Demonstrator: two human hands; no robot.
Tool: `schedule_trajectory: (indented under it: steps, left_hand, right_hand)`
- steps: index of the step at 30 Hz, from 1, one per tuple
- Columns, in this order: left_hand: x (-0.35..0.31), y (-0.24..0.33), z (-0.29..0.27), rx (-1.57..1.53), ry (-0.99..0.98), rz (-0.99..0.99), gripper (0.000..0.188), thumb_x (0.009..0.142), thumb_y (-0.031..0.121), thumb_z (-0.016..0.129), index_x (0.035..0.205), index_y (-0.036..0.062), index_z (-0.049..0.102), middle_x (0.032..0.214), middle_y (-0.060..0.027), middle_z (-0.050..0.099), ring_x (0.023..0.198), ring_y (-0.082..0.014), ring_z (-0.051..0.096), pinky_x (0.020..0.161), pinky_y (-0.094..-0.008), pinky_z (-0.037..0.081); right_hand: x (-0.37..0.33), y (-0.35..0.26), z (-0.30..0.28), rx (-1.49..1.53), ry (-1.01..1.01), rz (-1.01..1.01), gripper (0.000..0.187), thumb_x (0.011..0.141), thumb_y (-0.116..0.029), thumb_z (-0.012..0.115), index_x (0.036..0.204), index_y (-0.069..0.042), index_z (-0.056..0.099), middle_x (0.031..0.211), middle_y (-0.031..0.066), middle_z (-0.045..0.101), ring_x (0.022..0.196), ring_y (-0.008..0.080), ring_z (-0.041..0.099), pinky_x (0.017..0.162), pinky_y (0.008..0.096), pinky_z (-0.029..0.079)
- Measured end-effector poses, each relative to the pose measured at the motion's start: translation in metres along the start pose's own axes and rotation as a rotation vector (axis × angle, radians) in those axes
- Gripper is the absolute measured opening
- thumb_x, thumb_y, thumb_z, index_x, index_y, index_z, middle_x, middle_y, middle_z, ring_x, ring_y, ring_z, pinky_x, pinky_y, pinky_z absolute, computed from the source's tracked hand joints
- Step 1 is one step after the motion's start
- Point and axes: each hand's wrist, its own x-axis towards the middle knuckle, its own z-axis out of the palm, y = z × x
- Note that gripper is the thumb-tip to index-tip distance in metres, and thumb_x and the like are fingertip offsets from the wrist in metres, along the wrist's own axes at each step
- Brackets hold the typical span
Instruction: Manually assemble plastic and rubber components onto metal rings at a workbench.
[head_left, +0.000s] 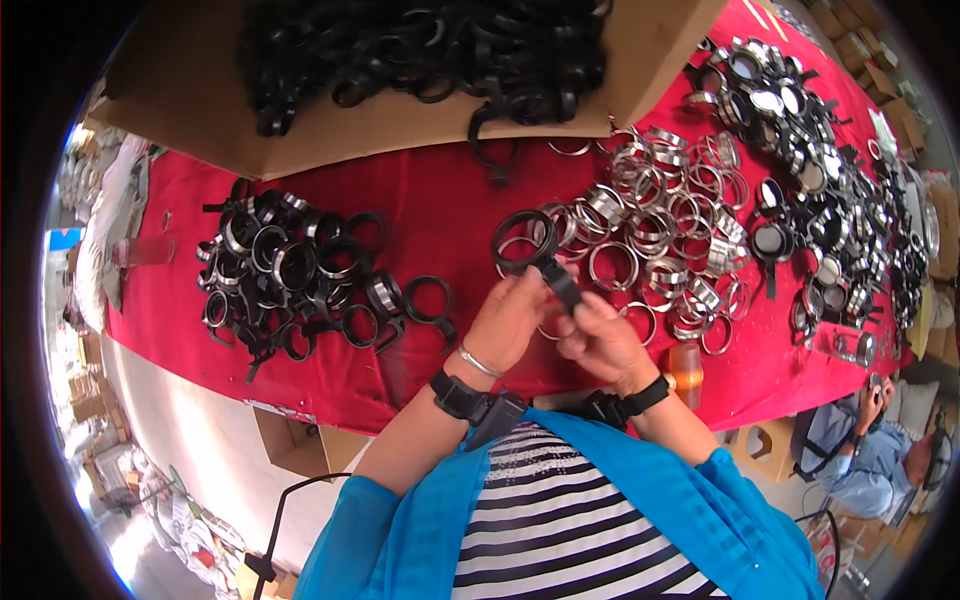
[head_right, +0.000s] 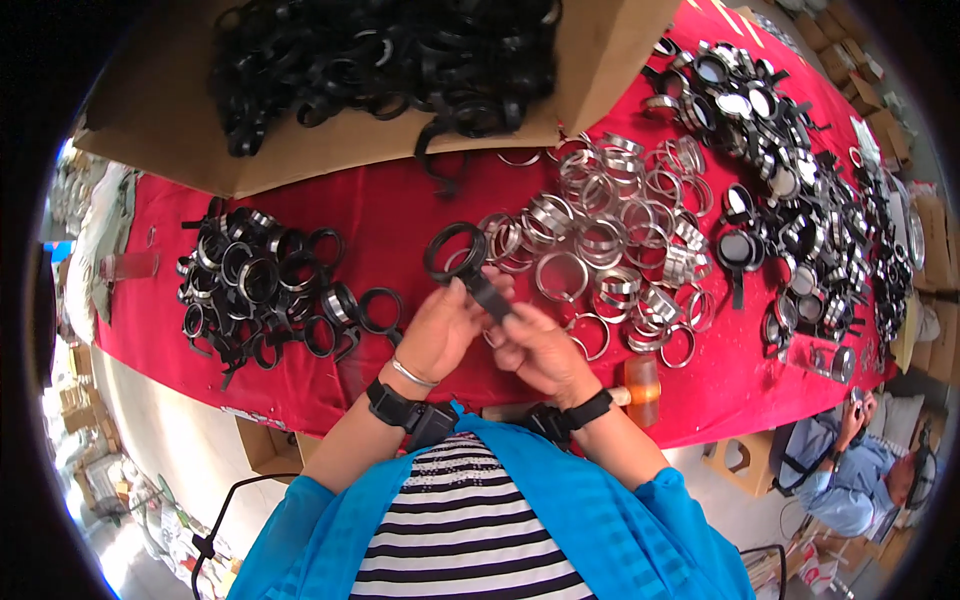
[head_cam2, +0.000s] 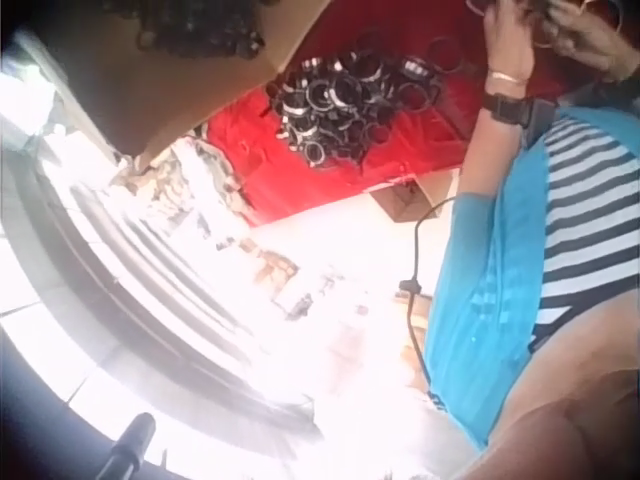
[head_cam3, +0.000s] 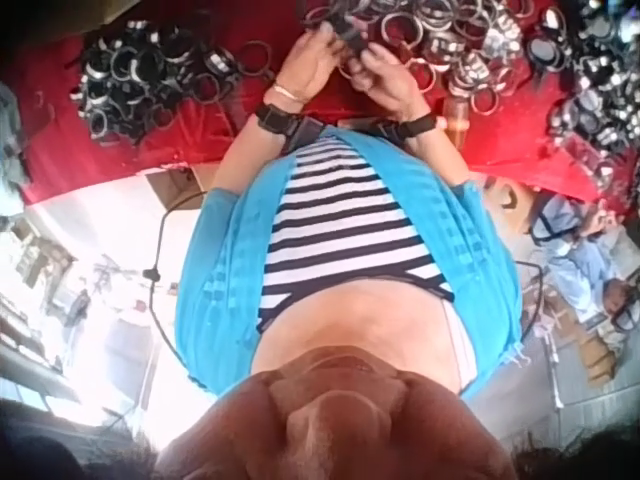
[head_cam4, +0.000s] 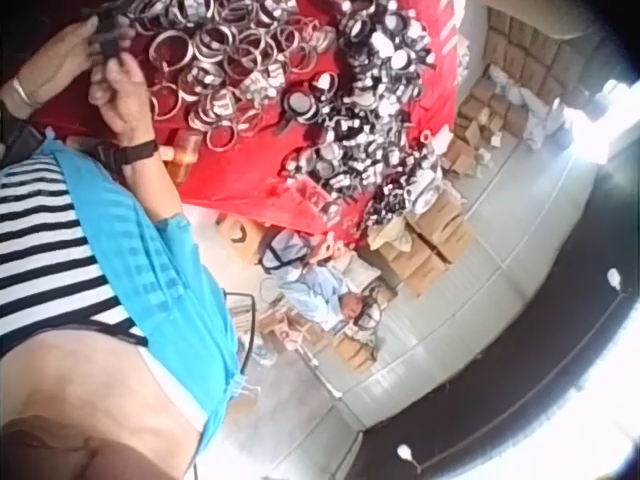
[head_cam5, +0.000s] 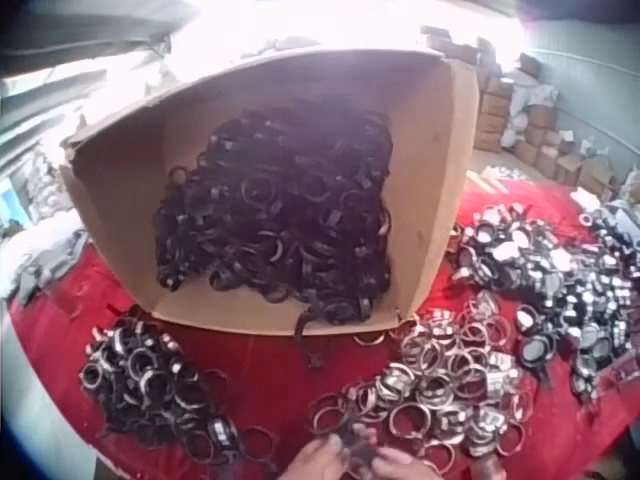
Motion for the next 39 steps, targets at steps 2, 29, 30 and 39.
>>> schedule_trajectory:
  steps: [2, 29, 30, 39]
  left_hand:
    - [-0.003, 0.01, -0.002, -0.06, -0.079, -0.098, 0.04, 0.096, 0.028, 0.044, 0.123, -0.0008, 0.047, 0.121, -0.0191, 0.055, 0.099, -0.0233, 0.06, 0.078, -0.0309, 0.05]
    - [-0.068, 0.026, -0.038, 0.146, 0.348, 0.047, 0.017, 0.089, 0.015, 0.054, 0.104, 0.0056, 0.055, 0.085, -0.0085, 0.063, 0.064, -0.0113, 0.057, 0.056, -0.025, 0.048]
    - [-0.069, 0.024, -0.037, 0.145, 0.357, 0.054, 0.018, 0.089, 0.015, 0.054, 0.104, 0.0055, 0.055, 0.085, -0.0084, 0.063, 0.064, -0.0113, 0.057, 0.056, -0.0248, 0.048]
    - [-0.078, 0.026, -0.038, 0.175, 0.396, 0.055, 0.021, 0.09, 0.016, 0.055, 0.108, 0.0061, 0.055, 0.089, -0.0105, 0.065, 0.064, -0.0121, 0.059, 0.055, -0.024, 0.049]
  right_hand:
    - [-0.007, 0.01, 0.006, -0.195, 0.029, 0.092, 0.022, 0.09, -0.018, 0.058, 0.109, -0.006, 0.057, 0.083, 0.0044, 0.061, 0.064, 0.0078, 0.052, 0.058, 0.0199, 0.042]
    - [0.007, 0.03, 0.003, -1.964, 0.102, -0.554, 0.013, 0.079, -0.008, 0.06, 0.091, -0.005, 0.058, 0.083, 0.0137, 0.054, 0.073, 0.0332, 0.058, 0.061, 0.0419, 0.049]
    - [0.015, 0.031, 0.002, -2.047, 0.113, -0.533, 0.017, 0.077, -0.008, 0.06, 0.095, -0.005, 0.058, 0.085, 0.0113, 0.055, 0.076, 0.0311, 0.059, 0.063, 0.0403, 0.05]
    - [0.044, 0.009, -0.008, -2.461, -0.146, -0.362, 0.017, 0.076, -0.006, 0.054, 0.093, -0.004, 0.058, 0.088, 0.0139, 0.06, 0.078, 0.0303, 0.062, 0.061, 0.0405, 0.051]
